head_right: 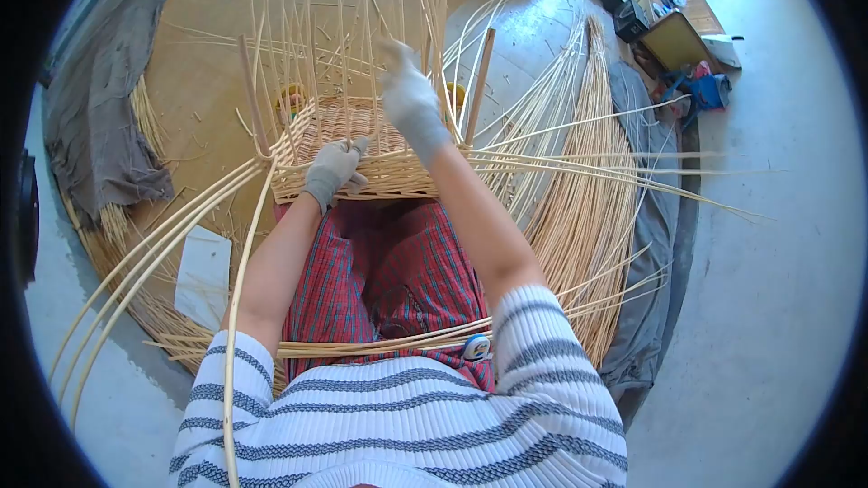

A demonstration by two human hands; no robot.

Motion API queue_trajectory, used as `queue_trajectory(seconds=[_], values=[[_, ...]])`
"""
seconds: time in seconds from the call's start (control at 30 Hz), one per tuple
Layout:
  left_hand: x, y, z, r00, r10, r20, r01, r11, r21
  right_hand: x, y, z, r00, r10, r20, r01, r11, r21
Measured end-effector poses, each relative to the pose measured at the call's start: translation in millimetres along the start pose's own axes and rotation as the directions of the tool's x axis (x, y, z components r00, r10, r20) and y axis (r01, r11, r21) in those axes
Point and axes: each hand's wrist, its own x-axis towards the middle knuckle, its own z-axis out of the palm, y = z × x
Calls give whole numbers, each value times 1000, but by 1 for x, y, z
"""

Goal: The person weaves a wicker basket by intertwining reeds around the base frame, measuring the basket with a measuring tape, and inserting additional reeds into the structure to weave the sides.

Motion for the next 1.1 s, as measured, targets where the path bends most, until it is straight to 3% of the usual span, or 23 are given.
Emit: queue_trajectory(seconds=[0.03,0.13,0.2,0.23,0.27,0.37,0.47,0.5,0.53,0.57,0.6,0.63,0.67,0.7,0.73,0.77,0.83,0.87,0.9,0.93,1.0,1.03,1.1], values=[[0,-1,1,998,-14,-55,11,998,-62,28,0,26,976,-201,-85,202,979,5],[9,-7,-4,1000,-13,-6,13,996,-93,59,9,67,974,-179,-136,158,975,-154],[13,-10,-2,1000,-7,-24,5,998,-58,21,26,36,985,155,80,-167,972,165],[15,-10,-1,999,8,-49,-9,1000,-9,-19,36,29,961,216,-171,-81,814,575],[14,-10,-1,999,3,-53,-4,1000,-26,-61,50,28,857,368,-360,133,517,846],[6,3,2,999,48,-22,-47,997,62,-124,88,24,892,256,-373,252,402,880],[13,16,-8,982,186,43,-188,980,59,-121,78,19,820,508,-264,113,309,944],[24,17,-7,936,316,-157,-249,907,339,-123,62,20,821,506,-266,114,311,943],[36,21,-2,821,482,-308,-229,771,594,-125,45,25,846,441,-300,72,462,884],[29,35,4,815,488,-313,-237,773,588,-129,28,22,871,372,-322,38,602,798],[8,51,8,845,396,-360,-133,807,575,-140,20,17,955,240,-175,39,482,875],[-9,55,12,867,298,-400,-23,825,565,-140,29,12,950,256,-181,40,475,879],[-10,47,11,865,307,-397,-24,816,578,-132,51,-3,926,365,-96,-64,403,913],[-5,40,6,744,452,-492,-265,876,404,-125,76,-19,888,460,-15,-151,320,935],[0,39,4,597,543,-591,-517,823,234,-139,103,-35,917,349,-193,-172,782,599],[4,46,10,589,559,-584,-531,812,242,-141,108,-45,914,346,-211,-158,784,601],[-2,45,38,513,794,-325,-760,597,256,-159,114,-55,707,674,-216,-193,477,858],[17,19,66,772,628,-99,-612,776,152,-157,110,-64,706,673,-222,-193,484,854],[43,5,84,906,397,148,-415,902,120,-141,98,-73,739,644,-196,-273,554,787],[42,14,84,903,404,145,-422,898,122,-129,88,-78,764,625,-160,-357,616,702],[22,19,89,925,381,-6,-363,886,288,-71,92,-72,888,437,-146,-345,841,417],[19,17,93,929,369,-8,-350,889,295,-38,95,-45,939,120,-322,8,929,370],[23,24,95,962,239,-132,-211,957,199,22,66,-24,975,-116,-187,111,993,-39]])
